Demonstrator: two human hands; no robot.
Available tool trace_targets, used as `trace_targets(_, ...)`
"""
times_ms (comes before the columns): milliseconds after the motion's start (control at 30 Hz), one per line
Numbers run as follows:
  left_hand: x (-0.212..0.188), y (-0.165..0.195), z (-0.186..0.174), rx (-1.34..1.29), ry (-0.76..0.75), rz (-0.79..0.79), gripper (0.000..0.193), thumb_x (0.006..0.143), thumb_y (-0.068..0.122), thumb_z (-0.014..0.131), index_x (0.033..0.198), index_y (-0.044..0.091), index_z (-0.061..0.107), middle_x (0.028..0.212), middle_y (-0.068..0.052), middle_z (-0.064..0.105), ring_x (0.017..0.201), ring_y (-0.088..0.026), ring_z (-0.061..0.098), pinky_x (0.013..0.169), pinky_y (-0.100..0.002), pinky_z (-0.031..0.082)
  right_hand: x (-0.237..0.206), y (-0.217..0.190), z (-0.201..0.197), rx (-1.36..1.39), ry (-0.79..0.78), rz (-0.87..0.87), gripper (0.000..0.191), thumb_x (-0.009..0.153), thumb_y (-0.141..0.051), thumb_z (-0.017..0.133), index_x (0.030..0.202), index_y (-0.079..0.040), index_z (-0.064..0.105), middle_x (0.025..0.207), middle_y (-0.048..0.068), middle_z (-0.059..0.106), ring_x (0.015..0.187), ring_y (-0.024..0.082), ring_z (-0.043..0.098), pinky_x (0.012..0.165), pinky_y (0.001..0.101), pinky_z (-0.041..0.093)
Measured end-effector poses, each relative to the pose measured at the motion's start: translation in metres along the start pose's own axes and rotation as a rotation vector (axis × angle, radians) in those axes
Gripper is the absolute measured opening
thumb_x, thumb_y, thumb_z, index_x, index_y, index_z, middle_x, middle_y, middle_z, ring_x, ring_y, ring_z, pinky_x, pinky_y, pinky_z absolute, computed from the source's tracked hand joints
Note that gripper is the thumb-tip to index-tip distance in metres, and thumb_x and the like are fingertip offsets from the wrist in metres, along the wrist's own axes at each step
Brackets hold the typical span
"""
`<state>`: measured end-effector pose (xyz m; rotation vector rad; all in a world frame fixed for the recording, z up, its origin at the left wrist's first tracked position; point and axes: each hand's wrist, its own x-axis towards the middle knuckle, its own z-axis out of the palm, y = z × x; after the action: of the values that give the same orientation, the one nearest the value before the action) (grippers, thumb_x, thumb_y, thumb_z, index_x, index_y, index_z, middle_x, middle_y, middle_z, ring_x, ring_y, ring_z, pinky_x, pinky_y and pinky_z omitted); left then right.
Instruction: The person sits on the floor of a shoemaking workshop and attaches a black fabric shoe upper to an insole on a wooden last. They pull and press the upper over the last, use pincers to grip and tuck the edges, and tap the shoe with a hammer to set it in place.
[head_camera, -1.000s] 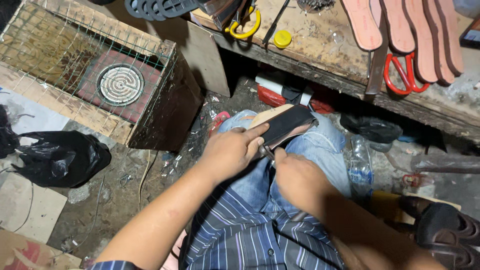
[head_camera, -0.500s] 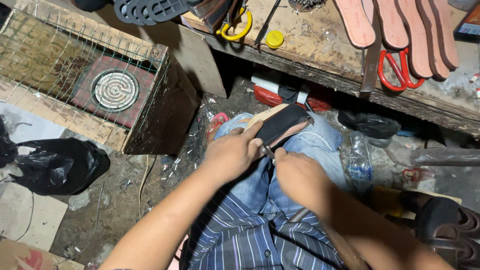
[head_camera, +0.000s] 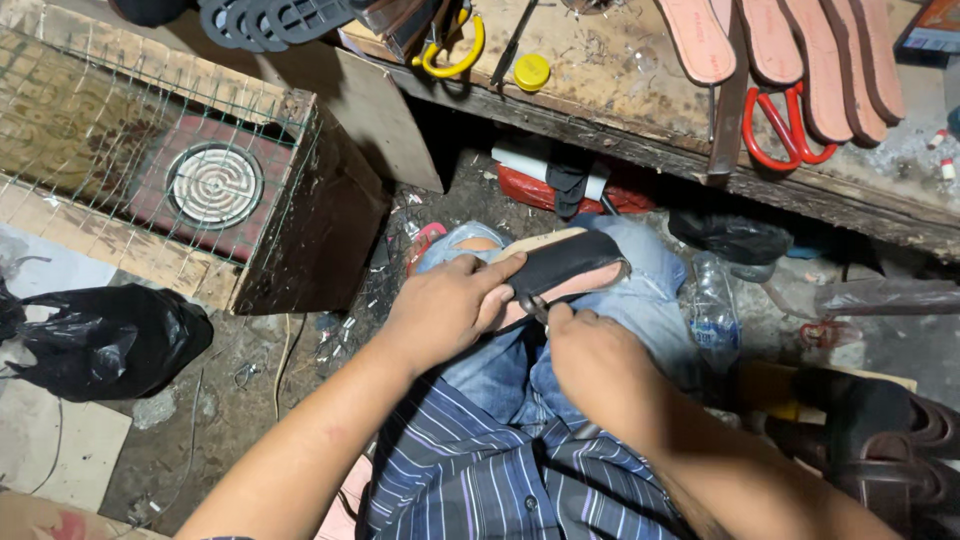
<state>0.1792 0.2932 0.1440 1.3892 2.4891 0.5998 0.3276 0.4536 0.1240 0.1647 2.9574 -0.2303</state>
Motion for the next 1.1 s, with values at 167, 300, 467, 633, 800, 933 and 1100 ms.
trace_targets(167, 0.016, 0.012, 0.011, 0.016, 0.003, -0.047, 0.049, 0.098, 0.034, 0.058, 0.143, 0.016, 0.057, 0.095, -0.02, 0.068, 0.09, -0.04, 0.068, 0.078, -0.051, 0.054, 0.006, 0.016, 0.0, -0.053, 0.133, -0.011, 0.011, 0.084, -0.009, 0.057, 0.093, -0.003, 0.059, 0.078, 0.017, 0.07, 0.074, 0.033, 0.071, 0.067, 0.043, 0.058)
trace_targets(300, 0.012, 0.016, 0.011, 0.023, 0.097, 0.038, 0.048, 0.097, 0.032, 0.059, 0.141, 0.012, 0.058, 0.102, -0.021, 0.067, 0.092, -0.04, 0.067, 0.079, -0.049, 0.054, 0.009, 0.033, -0.018, -0.076, -0.102, -0.033, 0.021, 0.081, -0.007, 0.058, 0.1, 0.002, 0.057, 0.084, 0.019, 0.069, 0.077, 0.034, 0.073, 0.066, 0.0413, 0.06)
trace_targets(467, 0.009, 0.016, 0.008, 0.065, 0.034, -0.006, 0.049, 0.097, 0.033, 0.059, 0.142, 0.014, 0.058, 0.1, -0.021, 0.066, 0.093, -0.04, 0.067, 0.079, -0.05, 0.054, 0.007, 0.044, -0.032, 0.131, -0.215, 0.072, 0.016, 0.088, -0.005, 0.053, 0.101, 0.003, 0.056, 0.08, 0.02, 0.069, 0.079, 0.038, 0.072, 0.071, 0.0466, 0.058)
trace_targets(633, 0.014, 0.018, 0.008, 0.041, -0.074, -0.113, 0.052, 0.099, 0.037, 0.055, 0.147, 0.019, 0.054, 0.104, -0.023, 0.065, 0.093, -0.042, 0.067, 0.081, -0.05, 0.054, -0.001, 0.041, -0.028, 0.074, -0.043, 0.002, 0.01, 0.089, -0.006, 0.052, 0.095, 0.0, 0.056, 0.077, 0.018, 0.069, 0.078, 0.038, 0.072, 0.071, 0.0487, 0.057)
trace_targets(800, 0.031, 0.023, 0.004, -0.024, -0.1, -0.18, 0.056, 0.095, 0.046, 0.057, 0.146, 0.022, 0.053, 0.111, -0.025, 0.063, 0.101, -0.045, 0.064, 0.086, -0.051, 0.052, -0.005, 0.038, -0.026, 0.029, -0.037, -0.004, 0.01, 0.089, -0.01, 0.052, 0.094, -0.003, 0.057, 0.077, 0.016, 0.07, 0.077, 0.035, 0.072, 0.07, 0.0469, 0.057)
trace_targets(933, 0.039, 0.026, -0.001, -0.031, -0.224, -0.226, 0.059, 0.095, 0.045, 0.057, 0.15, 0.026, 0.047, 0.115, -0.025, 0.06, 0.107, -0.044, 0.062, 0.09, -0.052, 0.052, -0.001, 0.037, -0.024, -0.185, 0.1, 0.019, 0.012, 0.085, -0.011, 0.056, 0.093, -0.004, 0.06, 0.08, 0.014, 0.07, 0.077, 0.031, 0.073, 0.068, 0.0444, 0.058)
trace_targets(1100, 0.039, 0.034, -0.001, 0.01, -0.283, -0.203, 0.063, 0.096, 0.04, 0.057, 0.154, 0.024, 0.039, 0.123, -0.025, 0.056, 0.115, -0.046, 0.058, 0.09, -0.053, 0.053, 0.002, 0.041, -0.028, -0.278, 0.068, 0.043, 0.019, 0.084, -0.013, 0.058, 0.099, -0.003, 0.062, 0.081, 0.012, 0.07, 0.075, 0.028, 0.073, 0.064, 0.0399, 0.057)
